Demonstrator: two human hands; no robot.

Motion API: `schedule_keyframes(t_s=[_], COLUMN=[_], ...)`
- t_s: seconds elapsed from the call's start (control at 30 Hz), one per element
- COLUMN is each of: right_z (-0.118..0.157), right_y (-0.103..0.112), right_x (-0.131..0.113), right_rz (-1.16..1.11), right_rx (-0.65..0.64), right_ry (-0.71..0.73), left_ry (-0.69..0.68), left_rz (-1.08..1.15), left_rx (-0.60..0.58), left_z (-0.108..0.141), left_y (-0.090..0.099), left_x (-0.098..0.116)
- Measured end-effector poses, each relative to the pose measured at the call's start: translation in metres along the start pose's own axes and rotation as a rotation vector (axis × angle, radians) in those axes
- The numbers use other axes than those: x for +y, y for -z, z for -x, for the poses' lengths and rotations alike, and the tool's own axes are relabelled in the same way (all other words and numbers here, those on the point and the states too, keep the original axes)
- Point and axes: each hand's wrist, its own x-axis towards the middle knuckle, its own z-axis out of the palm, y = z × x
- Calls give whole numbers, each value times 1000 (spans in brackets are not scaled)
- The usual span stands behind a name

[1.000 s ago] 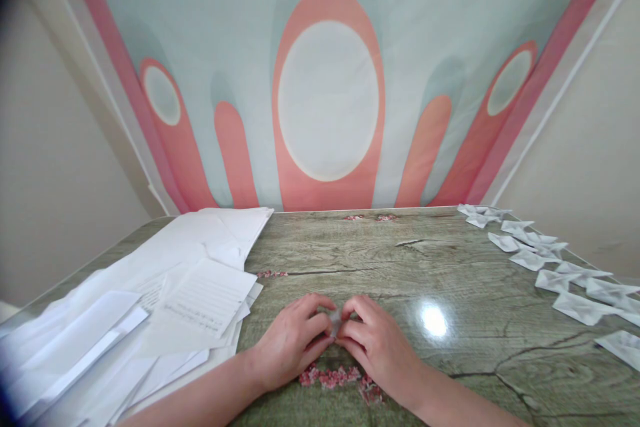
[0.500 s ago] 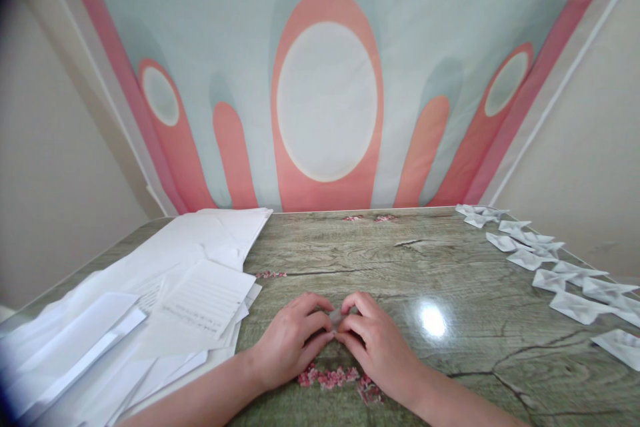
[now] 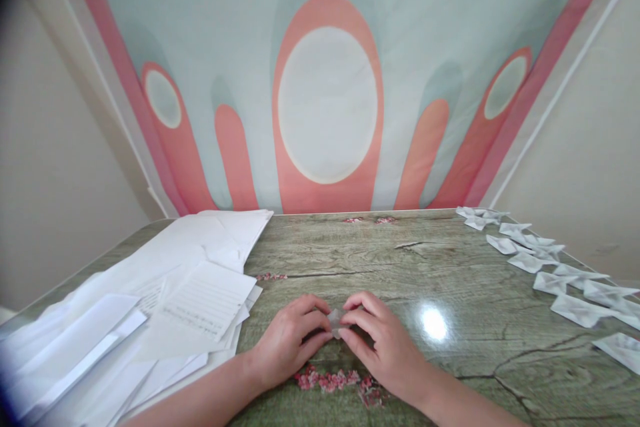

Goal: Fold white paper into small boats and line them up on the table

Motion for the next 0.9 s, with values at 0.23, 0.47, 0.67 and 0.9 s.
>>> schedule_keyframes(t_s=[0.23, 0.47, 0.67, 0.9], right_z=[-5, -5, -4, -7], right_y=[7, 4, 2, 5], right_x=[3, 0, 1, 3], right_rz=[6, 34, 105, 161], right_rx=[-74, -114, -126, -161], right_ry=[31, 13, 33, 55], left_ry=[-16, 20, 26, 13], left_rz=[8, 40, 29, 23], left_rx=[-21, 0, -10, -21], left_z=[0, 0, 2, 2], left_y=[1, 2, -1, -1], left_x=[1, 2, 0, -1])
